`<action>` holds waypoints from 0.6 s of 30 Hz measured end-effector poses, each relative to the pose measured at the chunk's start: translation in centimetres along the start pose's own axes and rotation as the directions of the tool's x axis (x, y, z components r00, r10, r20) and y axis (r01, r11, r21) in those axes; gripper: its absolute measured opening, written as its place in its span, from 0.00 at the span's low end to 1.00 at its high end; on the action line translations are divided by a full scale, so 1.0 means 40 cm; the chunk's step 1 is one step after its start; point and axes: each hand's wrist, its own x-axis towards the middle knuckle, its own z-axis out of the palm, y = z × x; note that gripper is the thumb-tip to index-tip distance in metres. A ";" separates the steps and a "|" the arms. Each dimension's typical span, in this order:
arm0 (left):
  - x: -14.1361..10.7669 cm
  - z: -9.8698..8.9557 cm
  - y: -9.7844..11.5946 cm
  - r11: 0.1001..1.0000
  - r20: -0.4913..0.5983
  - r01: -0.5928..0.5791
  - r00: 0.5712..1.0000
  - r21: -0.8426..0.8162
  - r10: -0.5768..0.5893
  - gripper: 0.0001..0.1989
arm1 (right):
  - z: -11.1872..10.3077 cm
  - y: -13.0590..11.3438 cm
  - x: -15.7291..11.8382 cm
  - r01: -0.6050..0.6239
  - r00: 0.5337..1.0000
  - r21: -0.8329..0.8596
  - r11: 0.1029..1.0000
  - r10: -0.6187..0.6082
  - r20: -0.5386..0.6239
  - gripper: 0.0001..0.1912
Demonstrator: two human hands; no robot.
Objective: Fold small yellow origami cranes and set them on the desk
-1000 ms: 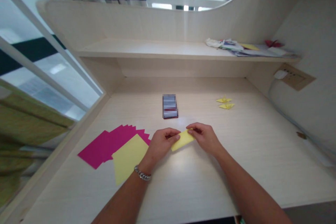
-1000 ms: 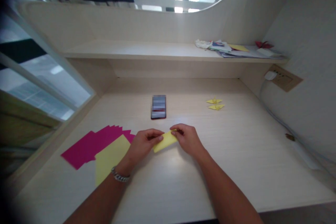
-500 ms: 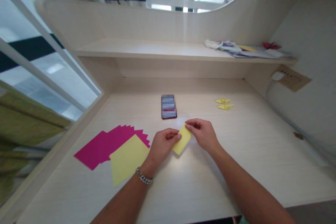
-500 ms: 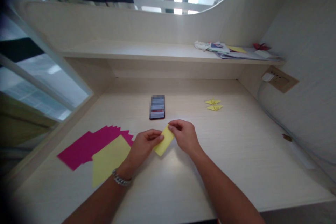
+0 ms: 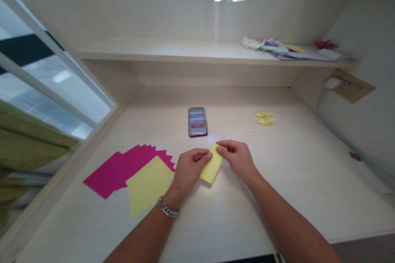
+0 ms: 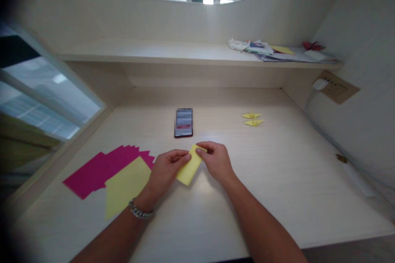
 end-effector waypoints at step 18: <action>-0.003 0.004 -0.005 0.998 0.057 0.005 0.998 -0.056 -0.002 0.18 | -0.001 -0.008 -0.008 -0.074 0.997 0.041 0.996 0.073 0.030 0.14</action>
